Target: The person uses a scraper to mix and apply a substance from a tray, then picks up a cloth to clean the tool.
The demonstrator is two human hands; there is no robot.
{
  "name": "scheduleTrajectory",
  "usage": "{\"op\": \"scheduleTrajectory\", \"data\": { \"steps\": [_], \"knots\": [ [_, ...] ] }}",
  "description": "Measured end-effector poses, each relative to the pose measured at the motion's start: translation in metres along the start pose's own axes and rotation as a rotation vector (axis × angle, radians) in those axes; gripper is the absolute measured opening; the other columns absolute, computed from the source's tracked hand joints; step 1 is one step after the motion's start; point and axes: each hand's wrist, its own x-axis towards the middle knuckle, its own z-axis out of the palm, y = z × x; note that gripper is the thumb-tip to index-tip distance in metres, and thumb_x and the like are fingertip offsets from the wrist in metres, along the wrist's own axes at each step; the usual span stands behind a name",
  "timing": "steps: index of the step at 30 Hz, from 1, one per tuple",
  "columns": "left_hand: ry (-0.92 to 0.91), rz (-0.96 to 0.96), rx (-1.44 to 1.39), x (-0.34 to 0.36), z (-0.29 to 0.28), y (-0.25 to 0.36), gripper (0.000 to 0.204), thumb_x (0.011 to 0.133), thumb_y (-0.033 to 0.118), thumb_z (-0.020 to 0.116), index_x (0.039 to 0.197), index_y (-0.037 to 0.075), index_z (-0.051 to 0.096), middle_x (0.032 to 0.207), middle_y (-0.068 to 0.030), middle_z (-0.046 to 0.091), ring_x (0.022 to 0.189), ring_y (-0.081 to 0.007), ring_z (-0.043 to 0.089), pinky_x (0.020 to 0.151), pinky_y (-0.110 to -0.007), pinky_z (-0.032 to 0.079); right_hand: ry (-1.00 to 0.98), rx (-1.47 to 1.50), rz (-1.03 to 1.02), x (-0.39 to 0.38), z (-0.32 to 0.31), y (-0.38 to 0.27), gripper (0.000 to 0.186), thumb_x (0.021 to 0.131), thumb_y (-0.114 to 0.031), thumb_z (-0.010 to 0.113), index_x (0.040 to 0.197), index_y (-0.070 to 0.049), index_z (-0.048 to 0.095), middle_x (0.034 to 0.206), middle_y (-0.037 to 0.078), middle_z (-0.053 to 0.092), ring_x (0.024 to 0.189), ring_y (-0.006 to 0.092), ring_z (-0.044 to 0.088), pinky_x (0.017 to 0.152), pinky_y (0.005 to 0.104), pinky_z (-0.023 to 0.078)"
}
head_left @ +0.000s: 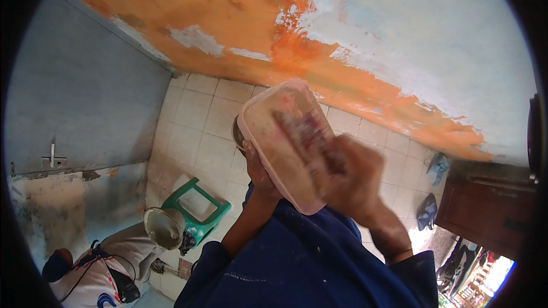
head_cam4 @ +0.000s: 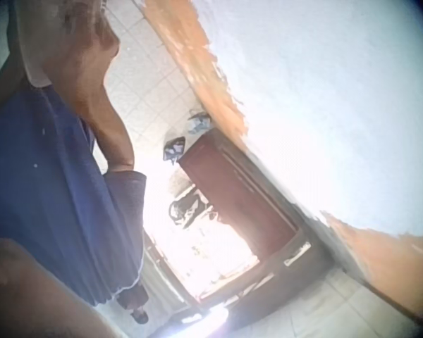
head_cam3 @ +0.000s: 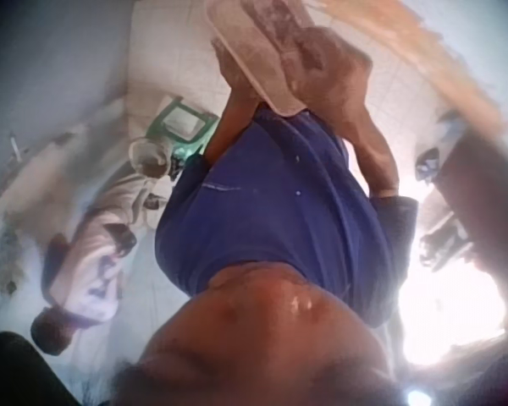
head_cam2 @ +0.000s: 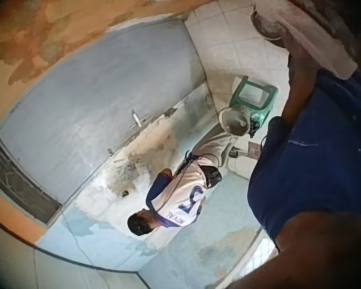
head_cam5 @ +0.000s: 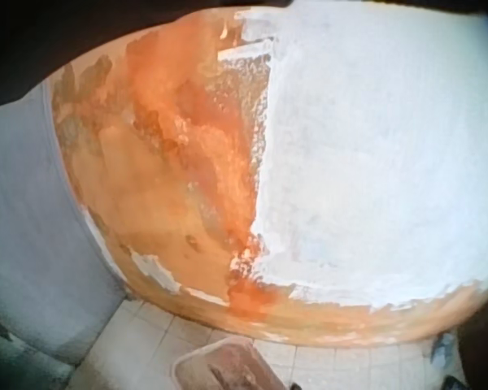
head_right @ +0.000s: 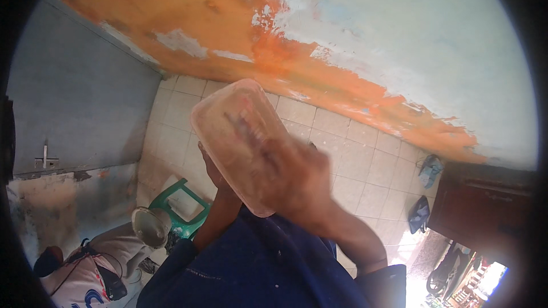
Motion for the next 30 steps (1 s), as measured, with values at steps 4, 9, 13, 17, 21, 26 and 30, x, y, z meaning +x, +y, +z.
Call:
{"op": "scheduleTrajectory", "data": {
  "steps": [4,9,13,17,21,26,30],
  "knots": [
    [0.011,0.084,0.632,0.002,0.002,0.007,0.069,0.095,0.058,0.034,0.145,0.012,0.027,0.144,-0.0128,0.038,0.128,-0.0302,0.044,0.104,-0.047,0.041,0.032,-0.041,0.038,0.009,-0.02,0.013,0.012,0.072,-0.003,0.071,0.075,-0.001,0.059,0.06,0.013,0.055,0.051,0.0281,0.057,0.046,0.0349,0.044],
    [-0.065,0.1,0.704,-0.006,-0.022,0.019,0.066,0.095,0.051,0.041,0.143,0.008,0.03,0.14,-0.0132,0.043,0.124,-0.0293,0.048,0.101,-0.045,0.045,0.108,-0.063,0.031,-0.006,-0.013,0.02,0.014,0.074,-0.003,0.071,0.072,0.001,0.058,0.056,0.013,0.052,0.043,0.0253,0.051,0.042,0.0332,0.04],
    [0.134,0.239,0.852,-0.017,-0.047,0.023,0.065,0.095,0.05,0.041,0.143,0.008,0.03,0.139,-0.0132,0.043,0.124,-0.0292,0.048,0.101,-0.045,0.045,0.116,-0.04,0.048,-0.011,-0.01,0.016,0.017,0.073,-0.004,0.072,0.069,0.001,0.056,0.054,0.012,0.05,0.042,0.0223,0.048,0.04,0.0318,0.038],
    [0.197,0.337,0.962,-0.01,-0.048,0.014,0.065,0.095,0.05,0.042,0.143,0.008,0.03,0.139,-0.0133,0.043,0.124,-0.029,0.048,0.101,-0.044,0.045,0.185,-0.016,-0.063,-0.006,-0.01,0.012,0.019,0.072,-0.002,0.071,0.066,0.0,0.053,0.054,0.011,0.048,0.041,0.0199,0.046,0.039,0.0305,0.037],
    [0.19,0.295,0.982,-0.01,-0.049,0.012,0.065,0.095,0.05,0.042,0.143,0.008,0.03,0.139,-0.0133,0.043,0.124,-0.0288,0.048,0.101,-0.044,0.045,0.214,-0.029,-0.058,-0.003,-0.016,0.008,0.017,0.07,0.001,0.07,0.067,0.0,0.053,0.054,0.01,0.047,0.041,0.019,0.044,0.039,0.0298,0.036],
    [0.148,0.121,0.993,-0.013,-0.061,0.011,0.065,0.095,0.049,0.043,0.143,0.008,0.03,0.139,-0.0133,0.043,0.124,-0.0286,0.048,0.101,-0.044,0.045,0.26,-0.017,-0.199,0.001,-0.019,0.006,0.017,0.067,0.002,0.07,0.07,0.0,0.053,0.052,0.009,0.048,0.04,0.0179,0.042,0.039,0.0284,0.035],
    [0.124,0.001,1.01,-0.015,-0.069,0.018,0.065,0.095,0.049,0.043,0.143,0.008,0.03,0.138,-0.0134,0.044,0.124,-0.0284,0.048,0.101,-0.044,0.045,0.24,-0.061,-0.203,0.0,-0.028,0.006,0.016,0.067,0.002,0.07,0.073,0.001,0.055,0.053,0.009,0.05,0.041,0.0169,0.044,0.039,0.0276,0.035]
  ]
}}
